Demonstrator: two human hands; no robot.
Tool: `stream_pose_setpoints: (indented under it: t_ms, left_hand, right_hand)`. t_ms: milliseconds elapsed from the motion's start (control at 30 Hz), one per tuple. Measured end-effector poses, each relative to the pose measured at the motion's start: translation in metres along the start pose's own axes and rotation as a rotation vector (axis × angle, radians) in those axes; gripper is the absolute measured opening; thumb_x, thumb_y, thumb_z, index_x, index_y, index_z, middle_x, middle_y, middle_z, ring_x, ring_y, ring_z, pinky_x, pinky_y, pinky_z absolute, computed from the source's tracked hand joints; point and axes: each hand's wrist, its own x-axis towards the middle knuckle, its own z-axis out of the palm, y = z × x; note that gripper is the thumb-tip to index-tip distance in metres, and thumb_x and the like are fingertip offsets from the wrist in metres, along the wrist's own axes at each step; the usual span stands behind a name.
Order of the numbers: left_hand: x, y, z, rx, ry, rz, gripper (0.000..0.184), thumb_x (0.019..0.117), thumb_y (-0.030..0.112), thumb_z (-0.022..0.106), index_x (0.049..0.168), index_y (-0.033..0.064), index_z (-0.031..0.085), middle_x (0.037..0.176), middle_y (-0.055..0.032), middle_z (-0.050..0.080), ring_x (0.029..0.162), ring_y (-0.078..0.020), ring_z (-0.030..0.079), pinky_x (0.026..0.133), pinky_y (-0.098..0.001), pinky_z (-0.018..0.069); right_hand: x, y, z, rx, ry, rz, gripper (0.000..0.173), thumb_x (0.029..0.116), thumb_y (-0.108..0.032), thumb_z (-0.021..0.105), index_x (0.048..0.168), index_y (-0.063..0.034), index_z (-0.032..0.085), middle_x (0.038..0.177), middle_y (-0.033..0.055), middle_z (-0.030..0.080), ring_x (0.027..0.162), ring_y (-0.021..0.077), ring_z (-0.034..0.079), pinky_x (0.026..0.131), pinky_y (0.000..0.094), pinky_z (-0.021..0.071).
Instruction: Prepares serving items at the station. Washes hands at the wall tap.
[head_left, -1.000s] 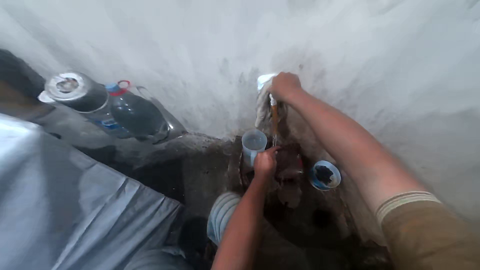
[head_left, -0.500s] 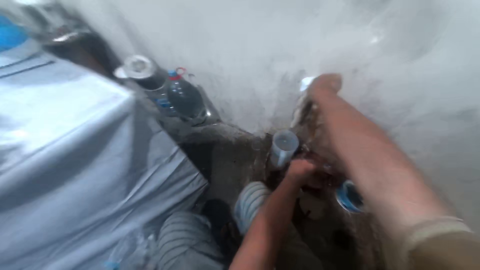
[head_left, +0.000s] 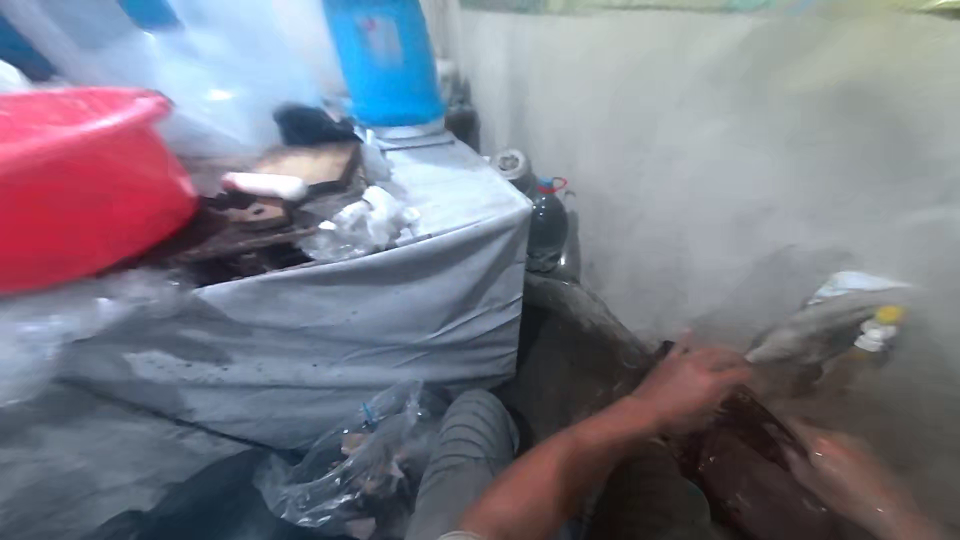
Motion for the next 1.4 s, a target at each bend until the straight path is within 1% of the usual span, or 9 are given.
stream_pose_setpoints:
  t_ms: [100, 233, 433, 567, 767, 933, 1100, 1267, 1400]
  left_hand:
    - [-0.036, -0.029, -0.082, 0.087, -0.062, -0.346, 0.068, 0.0923, 0.041, 0.075, 0.154, 0.0294, 0.048, 0.162, -0.0105, 0.039, 0.149, -0.0302, 0.036, 0.122, -0.0517, 0.0305]
    - [-0.131, -0.061, -0.158, 0.166, -0.161, -0.640, 0.051, 0.0993, 0.045, 0.064, 0.142, 0.0164, 0.062, 0.138, -0.0084, 0.065, 0.131, -0.0237, 0.059, 0.115, -0.0485, 0.0428]
    - [-0.239, -0.051, -0.154, 0.203, -0.255, -1.087, 0.053, 0.0918, 0.073, 0.054, 0.118, 0.0314, 0.074, 0.127, 0.0050, 0.069, 0.123, -0.0160, 0.062, 0.105, -0.0499, 0.0509]
    - [-0.236, -0.048, -0.161, 0.143, -0.242, -1.157, 0.048, 0.0913, 0.070, 0.058, 0.115, 0.0310, 0.074, 0.124, 0.0058, 0.068, 0.120, -0.0148, 0.062, 0.103, -0.0484, 0.0512]
    - [-0.244, -0.044, -0.173, 0.185, -0.204, -1.179, 0.048, 0.0943, 0.065, 0.057, 0.116, 0.0260, 0.074, 0.126, 0.0003, 0.070, 0.121, -0.0207, 0.063, 0.104, -0.0524, 0.0505]
    - [-0.244, -0.042, -0.169, 0.211, -0.193, -1.098, 0.050, 0.0942, 0.066, 0.057, 0.115, 0.0240, 0.074, 0.122, -0.0009, 0.070, 0.121, -0.0217, 0.063, 0.101, -0.0528, 0.0519]
    - [-0.251, -0.039, -0.169, 0.277, -0.163, -1.009, 0.050, 0.0940, 0.065, 0.059, 0.116, 0.0239, 0.074, 0.129, 0.0000, 0.067, 0.130, -0.0222, 0.056, 0.110, -0.0517, 0.0447]
    - [-0.248, -0.043, -0.173, 0.218, -0.212, -1.059, 0.052, 0.0947, 0.066, 0.057, 0.120, 0.0232, 0.073, 0.128, -0.0025, 0.068, 0.127, -0.0231, 0.059, 0.106, -0.0534, 0.0476]
    - [-0.251, -0.038, -0.174, 0.215, -0.176, -1.049, 0.051, 0.0958, 0.065, 0.056, 0.119, 0.0235, 0.074, 0.128, -0.0007, 0.068, 0.128, -0.0215, 0.059, 0.108, -0.0509, 0.0472]
  right_hand:
    - [0.053, -0.037, -0.001, -0.005, -0.051, -0.164, 0.036, 0.1015, -0.015, 0.061, 0.137, -0.0060, 0.062, 0.107, 0.0268, 0.072, 0.100, 0.0498, 0.069, 0.088, 0.0679, 0.0527]
    - [0.140, -0.062, 0.015, 0.138, 0.494, -0.224, 0.052, 0.0950, -0.001, 0.059, 0.146, -0.0104, 0.057, 0.128, 0.0231, 0.068, 0.112, 0.0478, 0.067, 0.090, 0.0679, 0.0529]
    - [0.225, -0.182, 0.086, 0.976, 0.408, 0.542, 0.058, 0.1119, -0.037, 0.034, 0.123, 0.0109, 0.064, 0.117, 0.0282, 0.069, 0.111, 0.0372, 0.069, 0.101, 0.0507, 0.0523]
    - [0.206, -0.262, 0.161, 0.206, -0.148, -0.071, 0.044, 0.1062, -0.030, 0.044, 0.141, -0.0067, 0.056, 0.118, 0.0227, 0.071, 0.110, 0.0415, 0.069, 0.090, 0.0606, 0.0561]
    - [0.226, -0.217, 0.158, 0.945, 0.282, 0.403, 0.057, 0.1110, -0.037, 0.038, 0.126, 0.0142, 0.060, 0.125, 0.0365, 0.062, 0.121, 0.0484, 0.061, 0.106, 0.0591, 0.0476]
    - [0.196, -0.236, 0.178, 0.149, -0.121, -0.178, 0.041, 0.1081, -0.029, 0.045, 0.136, -0.0046, 0.062, 0.119, 0.0275, 0.070, 0.112, 0.0465, 0.067, 0.093, 0.0646, 0.0522]
    - [0.223, -0.201, 0.147, 0.819, 0.192, 0.378, 0.049, 0.1097, -0.030, 0.039, 0.142, 0.0040, 0.054, 0.135, 0.0226, 0.064, 0.126, 0.0327, 0.064, 0.110, 0.0490, 0.0489]
    - [0.194, -0.239, 0.178, 0.229, -0.159, -0.207, 0.044, 0.1089, -0.027, 0.043, 0.139, 0.0023, 0.056, 0.125, 0.0283, 0.067, 0.117, 0.0450, 0.065, 0.099, 0.0614, 0.0512]
    - [0.194, -0.222, 0.134, 0.764, 0.101, 0.248, 0.055, 0.1132, -0.031, 0.027, 0.137, 0.0083, 0.056, 0.130, 0.0295, 0.064, 0.123, 0.0403, 0.064, 0.108, 0.0556, 0.0477]
